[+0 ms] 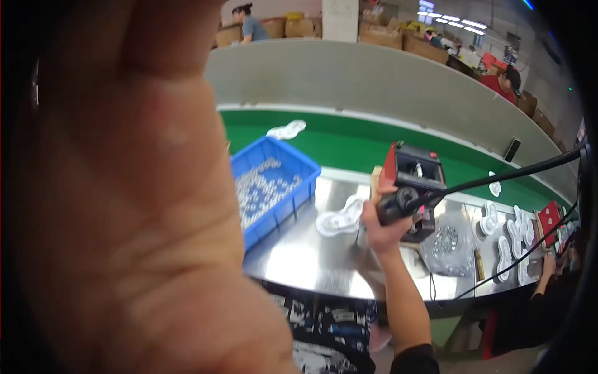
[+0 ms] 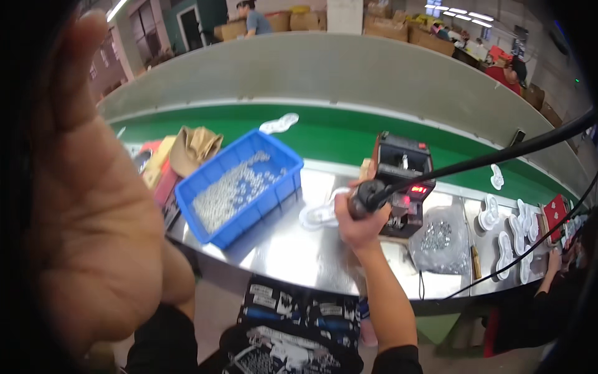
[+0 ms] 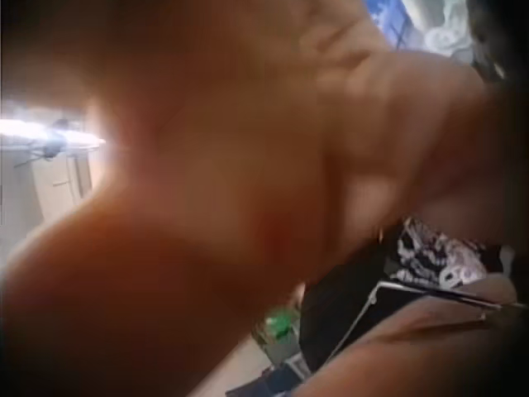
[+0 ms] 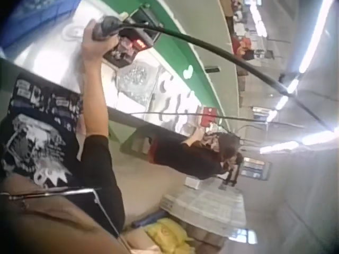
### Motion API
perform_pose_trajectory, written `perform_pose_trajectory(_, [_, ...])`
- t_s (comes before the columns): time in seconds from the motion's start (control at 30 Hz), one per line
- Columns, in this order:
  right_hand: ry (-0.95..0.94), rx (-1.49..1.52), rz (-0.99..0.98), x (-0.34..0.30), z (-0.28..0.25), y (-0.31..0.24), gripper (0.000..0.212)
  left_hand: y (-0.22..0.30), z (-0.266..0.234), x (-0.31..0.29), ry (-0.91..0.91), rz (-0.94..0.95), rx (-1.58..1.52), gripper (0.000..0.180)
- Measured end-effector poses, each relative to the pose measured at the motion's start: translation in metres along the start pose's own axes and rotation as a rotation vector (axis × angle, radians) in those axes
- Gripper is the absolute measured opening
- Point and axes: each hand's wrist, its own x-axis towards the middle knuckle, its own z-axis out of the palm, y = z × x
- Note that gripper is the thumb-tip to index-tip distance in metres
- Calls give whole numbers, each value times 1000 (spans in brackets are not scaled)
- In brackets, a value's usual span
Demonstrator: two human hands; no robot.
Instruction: Assembling electronic components by placing metal washers onto a plastic part and securing them with an electric screwdriver.
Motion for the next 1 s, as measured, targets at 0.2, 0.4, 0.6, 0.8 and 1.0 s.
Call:
perform_pose_trajectory(0.2, [-6, 102, 74, 10, 5, 4, 33, 18, -14, -20, 8, -76, -20, 17])
perform_pose_trajectory(0.4, [-44, 34, -23, 8, 8, 0, 31, 24, 25, -24, 62, -112, 37, 20])
perform_pose_trajectory(0.6, [-43, 93, 57, 1, 7, 1, 30, -6, -14, -98, -319, -986, 332, 10])
perform_pose_trajectory(0.8, [-119, 80, 139, 5, 10, -8, 31, -6, -21, -177, -1192, -1127, 350, 25])
perform_pose_trajectory(1.0, [-62, 153, 126, 6, 5, -12, 30, -31, -32, -199, -1401, -1305, 495, 32])
